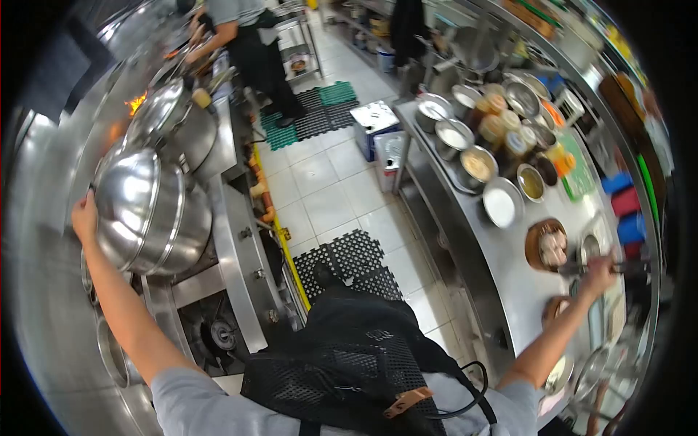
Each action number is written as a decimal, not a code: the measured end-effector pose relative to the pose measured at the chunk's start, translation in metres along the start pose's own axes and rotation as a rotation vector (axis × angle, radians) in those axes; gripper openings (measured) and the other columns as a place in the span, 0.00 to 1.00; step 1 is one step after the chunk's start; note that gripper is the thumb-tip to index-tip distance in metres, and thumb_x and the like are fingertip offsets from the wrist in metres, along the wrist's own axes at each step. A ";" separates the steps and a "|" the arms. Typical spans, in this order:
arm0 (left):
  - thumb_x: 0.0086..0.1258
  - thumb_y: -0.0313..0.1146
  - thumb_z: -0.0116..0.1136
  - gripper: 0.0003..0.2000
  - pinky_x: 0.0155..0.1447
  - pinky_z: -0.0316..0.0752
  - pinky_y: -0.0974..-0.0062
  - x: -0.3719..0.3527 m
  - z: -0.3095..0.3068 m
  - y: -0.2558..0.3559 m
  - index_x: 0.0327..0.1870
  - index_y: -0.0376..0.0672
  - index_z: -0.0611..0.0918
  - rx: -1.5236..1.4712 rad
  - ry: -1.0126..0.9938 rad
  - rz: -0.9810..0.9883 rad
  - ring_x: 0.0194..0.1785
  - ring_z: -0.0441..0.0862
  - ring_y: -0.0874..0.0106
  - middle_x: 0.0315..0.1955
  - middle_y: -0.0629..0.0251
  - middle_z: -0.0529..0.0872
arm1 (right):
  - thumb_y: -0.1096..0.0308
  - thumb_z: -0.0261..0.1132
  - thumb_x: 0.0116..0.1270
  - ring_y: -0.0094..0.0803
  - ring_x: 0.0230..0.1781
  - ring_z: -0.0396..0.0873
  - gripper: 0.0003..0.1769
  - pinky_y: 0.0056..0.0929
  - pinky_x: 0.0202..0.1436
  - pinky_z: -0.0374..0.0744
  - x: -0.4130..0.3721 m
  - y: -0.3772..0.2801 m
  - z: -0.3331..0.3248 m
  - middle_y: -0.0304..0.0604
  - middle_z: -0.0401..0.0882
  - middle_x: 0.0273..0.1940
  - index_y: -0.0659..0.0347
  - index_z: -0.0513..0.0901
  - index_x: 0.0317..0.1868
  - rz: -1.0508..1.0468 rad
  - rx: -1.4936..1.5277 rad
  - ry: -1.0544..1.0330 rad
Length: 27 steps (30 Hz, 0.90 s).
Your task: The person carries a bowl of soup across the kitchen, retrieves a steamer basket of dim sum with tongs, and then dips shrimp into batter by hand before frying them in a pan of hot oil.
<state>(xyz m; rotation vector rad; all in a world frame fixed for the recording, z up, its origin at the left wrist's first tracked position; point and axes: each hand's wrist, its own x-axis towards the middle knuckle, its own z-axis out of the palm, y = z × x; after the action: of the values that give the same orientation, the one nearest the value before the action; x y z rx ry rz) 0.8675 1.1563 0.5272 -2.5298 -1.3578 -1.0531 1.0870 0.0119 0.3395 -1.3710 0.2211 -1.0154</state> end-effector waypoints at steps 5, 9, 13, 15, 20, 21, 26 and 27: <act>0.65 0.68 0.47 0.35 0.66 0.68 0.59 0.021 0.017 0.012 0.62 0.49 0.78 0.203 -0.120 -0.054 0.62 0.76 0.51 0.57 0.46 0.80 | 0.59 0.57 0.76 0.19 0.14 0.55 0.21 0.23 0.19 0.59 -0.063 -0.129 0.092 0.31 0.57 0.15 0.56 0.69 0.22 -0.035 -0.028 -0.278; 0.65 0.70 0.44 0.36 0.67 0.67 0.58 0.050 0.017 0.019 0.64 0.53 0.77 0.429 -0.285 -0.047 0.63 0.76 0.53 0.58 0.45 0.79 | 0.60 0.52 0.79 0.18 0.11 0.52 0.24 0.19 0.15 0.58 -0.125 -0.161 0.208 0.31 0.54 0.13 0.54 0.64 0.20 0.038 0.148 -0.570; 0.65 0.69 0.46 0.37 0.60 0.71 0.61 0.087 0.026 -0.017 0.55 0.39 0.81 0.283 -0.466 0.021 0.56 0.81 0.54 0.50 0.47 0.84 | 0.60 0.50 0.79 0.17 0.09 0.50 0.23 0.20 0.13 0.57 -0.190 -0.148 0.354 0.30 0.53 0.12 0.53 0.64 0.22 0.256 0.399 -0.847; 0.64 0.68 0.47 0.38 0.60 0.72 0.61 0.080 0.017 -0.013 0.53 0.37 0.82 0.320 -0.436 0.016 0.56 0.81 0.53 0.49 0.46 0.84 | 0.60 0.49 0.79 0.18 0.08 0.50 0.24 0.21 0.12 0.56 -0.226 -0.145 0.435 0.29 0.53 0.11 0.51 0.62 0.20 0.333 0.555 -1.071; 0.66 0.62 0.49 0.33 0.54 0.73 0.66 0.090 -0.036 -0.073 0.46 0.34 0.84 0.208 -0.251 -0.035 0.48 0.83 0.60 0.41 0.51 0.87 | 0.57 0.44 0.80 0.20 0.10 0.50 0.24 0.23 0.16 0.61 -0.335 -0.210 0.613 0.30 0.51 0.12 0.52 0.61 0.21 0.305 0.953 -1.469; 0.66 0.62 0.49 0.33 0.54 0.73 0.66 0.096 -0.046 -0.099 0.46 0.34 0.84 0.219 -0.251 -0.059 0.48 0.83 0.60 0.41 0.51 0.87 | 0.57 0.44 0.80 0.20 0.10 0.49 0.23 0.23 0.17 0.61 -0.357 -0.229 0.638 0.30 0.51 0.12 0.52 0.61 0.22 0.307 1.018 -1.517; 0.72 0.56 0.48 0.28 0.49 0.72 0.75 0.074 -0.092 -0.150 0.48 0.35 0.84 -0.235 -0.041 -0.269 0.41 0.79 0.73 0.36 0.62 0.85 | 0.55 0.51 0.77 0.22 0.13 0.52 0.28 0.25 0.22 0.59 -0.484 -0.300 0.718 0.29 0.52 0.12 0.49 0.60 0.15 0.488 1.092 -1.527; 0.72 0.56 0.48 0.28 0.49 0.72 0.75 0.069 -0.097 -0.152 0.48 0.35 0.84 -0.225 -0.027 -0.289 0.41 0.79 0.73 0.36 0.62 0.85 | 0.54 0.52 0.76 0.23 0.13 0.54 0.29 0.27 0.22 0.60 -0.508 -0.298 0.734 0.30 0.52 0.12 0.50 0.59 0.14 0.414 1.120 -1.591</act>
<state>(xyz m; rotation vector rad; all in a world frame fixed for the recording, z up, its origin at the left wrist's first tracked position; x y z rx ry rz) 0.7255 1.2603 0.6062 -2.5580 -1.7454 -1.2921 1.1432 0.9215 0.5745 -0.6567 -1.0578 0.4944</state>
